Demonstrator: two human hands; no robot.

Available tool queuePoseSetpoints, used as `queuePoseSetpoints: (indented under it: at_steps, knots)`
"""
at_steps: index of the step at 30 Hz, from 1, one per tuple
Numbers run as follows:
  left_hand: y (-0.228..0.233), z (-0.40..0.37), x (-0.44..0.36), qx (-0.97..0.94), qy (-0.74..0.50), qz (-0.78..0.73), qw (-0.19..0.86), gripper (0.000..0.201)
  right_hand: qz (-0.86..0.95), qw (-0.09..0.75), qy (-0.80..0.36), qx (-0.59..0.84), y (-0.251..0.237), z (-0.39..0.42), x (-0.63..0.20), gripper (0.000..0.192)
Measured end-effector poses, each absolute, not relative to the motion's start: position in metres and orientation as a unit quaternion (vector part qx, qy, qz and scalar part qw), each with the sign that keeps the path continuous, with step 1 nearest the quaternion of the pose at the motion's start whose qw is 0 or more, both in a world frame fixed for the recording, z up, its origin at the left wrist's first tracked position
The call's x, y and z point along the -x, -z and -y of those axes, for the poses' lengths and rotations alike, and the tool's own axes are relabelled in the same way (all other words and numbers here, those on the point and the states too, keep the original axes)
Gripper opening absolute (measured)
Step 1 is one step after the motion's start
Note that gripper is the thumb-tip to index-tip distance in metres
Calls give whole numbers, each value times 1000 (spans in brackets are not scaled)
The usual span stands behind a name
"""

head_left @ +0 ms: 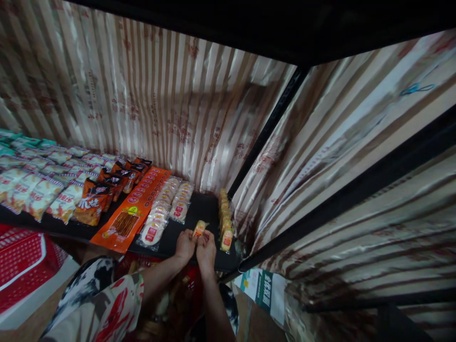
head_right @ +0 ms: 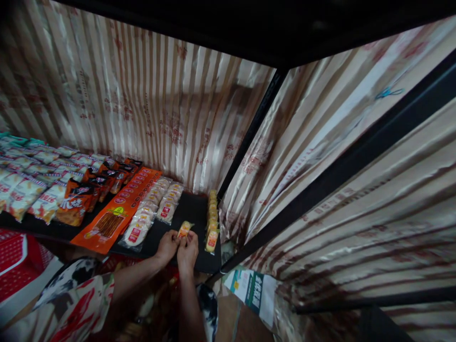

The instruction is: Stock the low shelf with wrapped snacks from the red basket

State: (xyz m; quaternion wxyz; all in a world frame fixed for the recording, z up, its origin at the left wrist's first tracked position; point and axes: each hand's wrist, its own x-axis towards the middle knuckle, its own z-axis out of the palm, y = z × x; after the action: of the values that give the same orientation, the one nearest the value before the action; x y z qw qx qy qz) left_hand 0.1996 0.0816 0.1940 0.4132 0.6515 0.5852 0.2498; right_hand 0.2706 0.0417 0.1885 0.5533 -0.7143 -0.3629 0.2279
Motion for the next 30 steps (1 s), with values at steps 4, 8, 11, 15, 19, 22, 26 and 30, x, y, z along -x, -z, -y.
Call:
queuePoseSetpoints:
  at_steps: [4,8,11,15,19,22,26,30]
  knots:
    - [-189,-103,-217,-622,-257,-576,464,9,369,505,-198,755,-184,-53,-277,37]
    - [-189,-122,-232,-623,-250,-584,457,9,362,475,-178,782,-182,-67,-285,44]
    - [-189,-135,-243,-635,-244,-590,435,11,355,471,-172,789,-181,-79,-293,44]
    - [-191,-151,-256,-647,-239,-597,411,16,341,484,-187,784,-180,-95,-305,44]
    - [-199,-166,-268,-662,-220,-602,389,17,329,504,-199,773,-178,-110,-315,41]
    - [-203,-178,-276,-668,-205,-610,374,19,317,526,-214,760,-177,-121,-321,44]
    - [-200,-194,-289,-672,-199,-611,369,20,302,539,-243,748,-176,-134,-329,51]
    - [-200,-209,-300,-676,-200,-603,373,22,299,573,-251,721,-170,-147,-336,60]
